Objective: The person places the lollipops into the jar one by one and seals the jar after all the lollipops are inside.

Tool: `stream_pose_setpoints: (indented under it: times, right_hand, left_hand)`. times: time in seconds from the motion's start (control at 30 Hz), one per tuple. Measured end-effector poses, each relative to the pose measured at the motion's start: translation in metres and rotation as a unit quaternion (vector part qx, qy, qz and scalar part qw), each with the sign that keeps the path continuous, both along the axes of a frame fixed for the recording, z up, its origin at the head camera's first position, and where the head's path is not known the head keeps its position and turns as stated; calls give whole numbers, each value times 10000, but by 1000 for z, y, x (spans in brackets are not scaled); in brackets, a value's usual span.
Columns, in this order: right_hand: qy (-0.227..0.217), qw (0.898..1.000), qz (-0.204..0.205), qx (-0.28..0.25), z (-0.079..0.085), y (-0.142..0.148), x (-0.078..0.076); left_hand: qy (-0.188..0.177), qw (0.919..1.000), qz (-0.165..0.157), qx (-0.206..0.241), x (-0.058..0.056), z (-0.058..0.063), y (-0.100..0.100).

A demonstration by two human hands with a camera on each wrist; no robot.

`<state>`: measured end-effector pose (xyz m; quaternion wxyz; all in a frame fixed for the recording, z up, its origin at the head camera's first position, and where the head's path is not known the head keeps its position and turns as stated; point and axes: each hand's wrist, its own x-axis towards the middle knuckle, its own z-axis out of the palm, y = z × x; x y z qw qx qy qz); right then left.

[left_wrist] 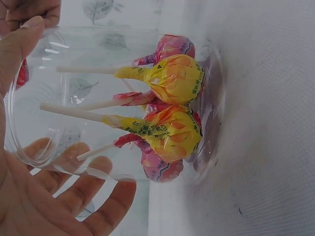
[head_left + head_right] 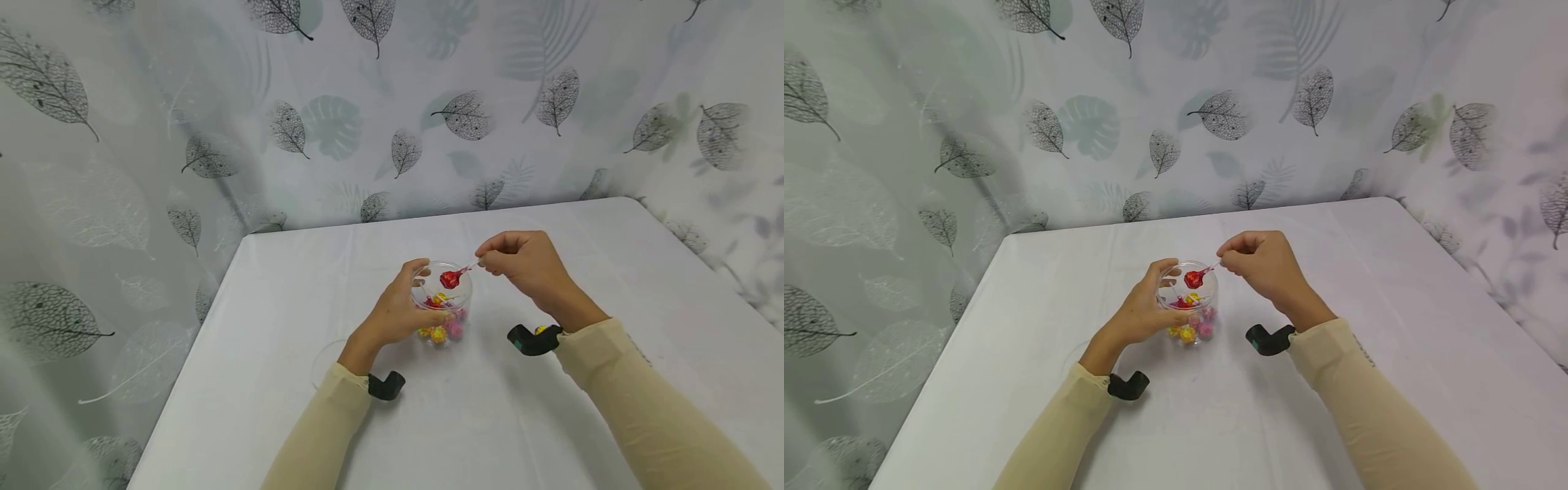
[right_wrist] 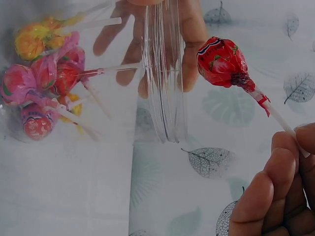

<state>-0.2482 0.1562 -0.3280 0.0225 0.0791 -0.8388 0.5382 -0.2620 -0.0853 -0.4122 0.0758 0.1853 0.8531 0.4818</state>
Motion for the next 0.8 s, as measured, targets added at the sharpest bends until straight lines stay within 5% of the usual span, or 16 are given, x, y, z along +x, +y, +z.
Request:
stream_pose_setpoints:
  times: [0.43,0.8]
  right_hand:
    - [-158,9987,400,256,-1,1,2]
    - [-252,9985,239,429,-12,23,6]
  left_hand:
    - [15,10000,4,-16,0,1,1]
    - [-2,10000,2,-23,1,3,0]
